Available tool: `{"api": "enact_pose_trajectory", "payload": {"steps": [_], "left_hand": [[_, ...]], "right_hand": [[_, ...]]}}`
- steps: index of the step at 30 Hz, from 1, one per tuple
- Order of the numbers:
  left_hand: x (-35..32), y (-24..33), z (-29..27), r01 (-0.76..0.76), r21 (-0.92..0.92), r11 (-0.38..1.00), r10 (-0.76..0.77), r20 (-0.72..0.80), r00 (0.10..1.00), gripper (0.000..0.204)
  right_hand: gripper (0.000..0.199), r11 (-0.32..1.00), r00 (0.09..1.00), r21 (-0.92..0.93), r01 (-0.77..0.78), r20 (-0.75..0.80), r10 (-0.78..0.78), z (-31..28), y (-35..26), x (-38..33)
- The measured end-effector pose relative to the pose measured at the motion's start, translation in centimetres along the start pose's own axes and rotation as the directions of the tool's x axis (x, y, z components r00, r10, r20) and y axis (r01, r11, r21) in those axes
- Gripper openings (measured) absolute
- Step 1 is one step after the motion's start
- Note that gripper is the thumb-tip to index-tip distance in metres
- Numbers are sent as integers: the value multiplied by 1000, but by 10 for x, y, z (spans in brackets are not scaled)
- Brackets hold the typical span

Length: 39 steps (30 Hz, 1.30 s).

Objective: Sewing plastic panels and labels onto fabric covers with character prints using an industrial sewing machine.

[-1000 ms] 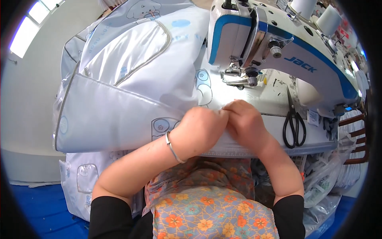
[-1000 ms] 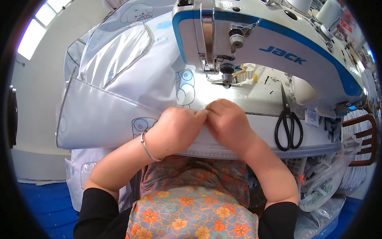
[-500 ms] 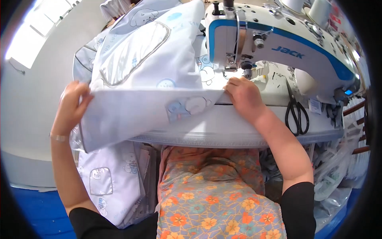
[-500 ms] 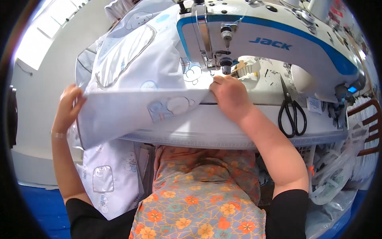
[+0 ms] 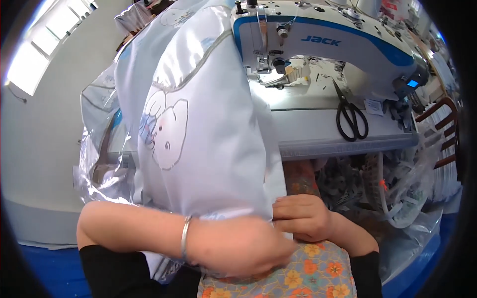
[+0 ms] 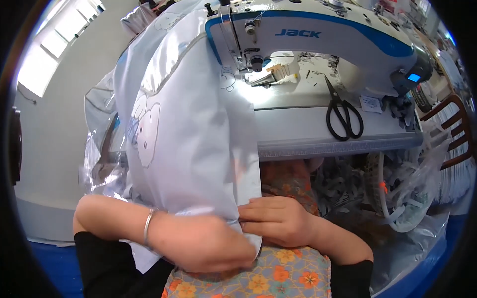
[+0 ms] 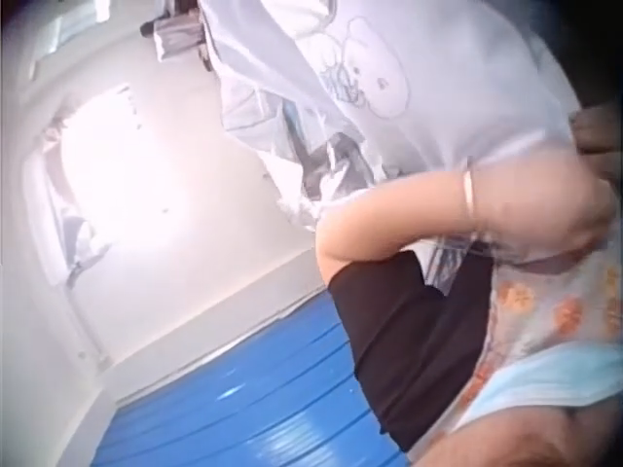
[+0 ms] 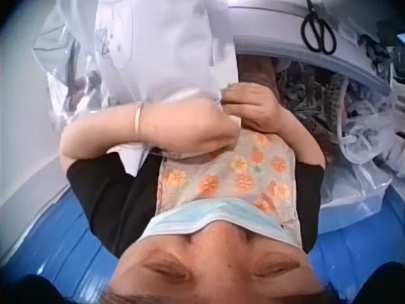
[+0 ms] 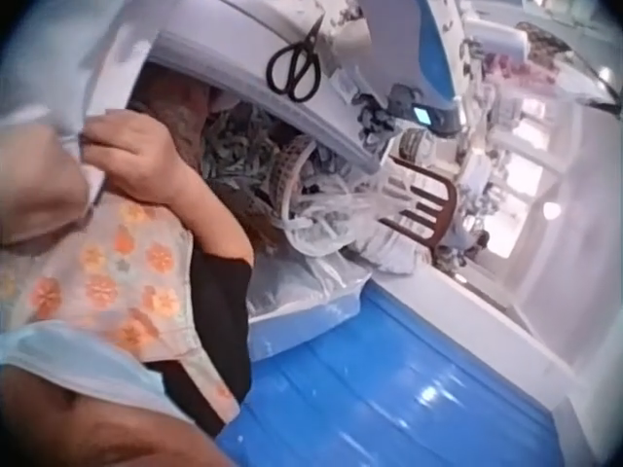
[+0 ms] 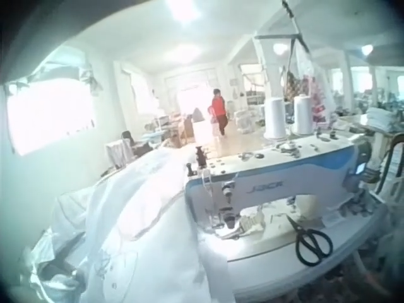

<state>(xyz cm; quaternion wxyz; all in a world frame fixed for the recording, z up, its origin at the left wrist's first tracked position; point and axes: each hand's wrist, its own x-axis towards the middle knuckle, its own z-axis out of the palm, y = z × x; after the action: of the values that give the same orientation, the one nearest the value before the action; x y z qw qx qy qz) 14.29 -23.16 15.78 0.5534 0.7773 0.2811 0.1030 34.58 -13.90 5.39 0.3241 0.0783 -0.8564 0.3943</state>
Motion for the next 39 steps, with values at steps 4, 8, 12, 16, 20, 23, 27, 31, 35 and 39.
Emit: {"api": "enact_pose_trajectory", "payload": {"steps": [4,8,12,16,20,23,27,31,35,39], "left_hand": [[31,-64,-51,335,688,644,68,-488,870,30],[19,-124,-61,579,673,460,-23,-642,766,60],[13,-142,-74,643,648,409,-68,-681,729,64],[17,-147,-100,681,585,440,-192,-680,708,63],[20,-153,-117,619,716,323,-42,-642,765,57],[21,-150,-130,666,686,293,-68,-679,731,54],[25,-138,-135,602,717,350,-342,-501,795,54],[26,-139,-125,581,736,348,-80,-594,800,45],[20,-146,-139,569,726,386,-97,-581,808,30],[5,-127,-164,468,658,590,-202,-441,874,25]], "right_hand": [[32,983,987,95,-158,51,154,22,12,-19],[33,978,978,48,-204,58,202,36,29,-28],[34,977,977,11,-213,35,212,35,42,-20],[34,976,976,6,-216,-4,216,29,56,-9],[36,973,974,-45,-227,-15,227,23,73,-3],[36,970,971,-70,-234,-53,231,22,86,4],[32,962,969,-131,-241,-91,231,18,100,18],[25,929,947,-194,-316,-120,297,8,111,32],[27,883,917,-254,-395,-168,362,-3,125,47],[31,875,914,-278,-396,-212,346,-11,144,63]]}}
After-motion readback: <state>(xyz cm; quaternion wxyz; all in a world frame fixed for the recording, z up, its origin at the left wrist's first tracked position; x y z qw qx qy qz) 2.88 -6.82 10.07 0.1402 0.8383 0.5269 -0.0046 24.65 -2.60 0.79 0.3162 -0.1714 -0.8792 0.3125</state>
